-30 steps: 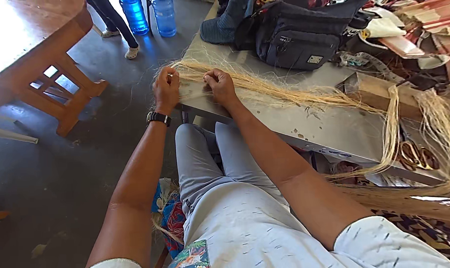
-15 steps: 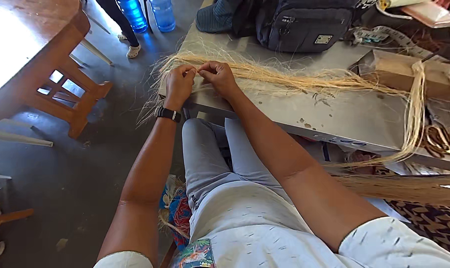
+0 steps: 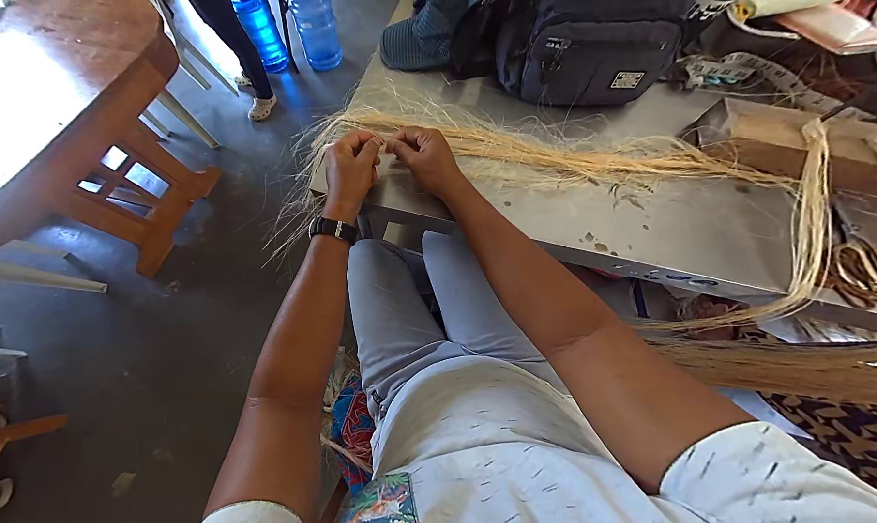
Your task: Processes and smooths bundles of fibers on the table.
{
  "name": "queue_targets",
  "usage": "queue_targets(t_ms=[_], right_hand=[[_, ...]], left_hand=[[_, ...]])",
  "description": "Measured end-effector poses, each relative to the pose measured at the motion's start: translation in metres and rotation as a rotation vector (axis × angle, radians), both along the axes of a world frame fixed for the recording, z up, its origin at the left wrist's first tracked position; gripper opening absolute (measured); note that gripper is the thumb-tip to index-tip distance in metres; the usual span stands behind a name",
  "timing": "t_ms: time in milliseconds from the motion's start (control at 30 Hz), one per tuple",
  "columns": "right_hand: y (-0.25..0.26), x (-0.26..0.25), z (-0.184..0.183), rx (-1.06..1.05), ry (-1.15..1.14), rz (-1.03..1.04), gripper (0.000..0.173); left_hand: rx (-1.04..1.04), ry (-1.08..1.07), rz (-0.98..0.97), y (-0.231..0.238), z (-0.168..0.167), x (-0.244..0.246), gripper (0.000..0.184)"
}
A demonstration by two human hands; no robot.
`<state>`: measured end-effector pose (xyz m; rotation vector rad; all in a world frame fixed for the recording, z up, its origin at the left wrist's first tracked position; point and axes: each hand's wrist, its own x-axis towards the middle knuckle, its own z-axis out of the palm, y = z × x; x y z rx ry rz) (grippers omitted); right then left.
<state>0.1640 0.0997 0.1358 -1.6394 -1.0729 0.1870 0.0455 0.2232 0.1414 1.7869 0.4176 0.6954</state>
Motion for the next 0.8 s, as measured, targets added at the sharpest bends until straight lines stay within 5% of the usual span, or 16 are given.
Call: queue_targets(t_ms=[400,800], right_hand=[[-0.0008,-0.0022,-0.0015,0.053,-0.015,-0.021,0.023],[0.0003,0.0029,-0.0040,0.153,0.101,-0.025,0.031]], left_hand=[[0.072,-0.014,0.056,-0.0037,-0.0036,-0.0004,0.025],[0.232,0.024,-0.200,0.0015,-0.0037,-0.0101,0.024]])
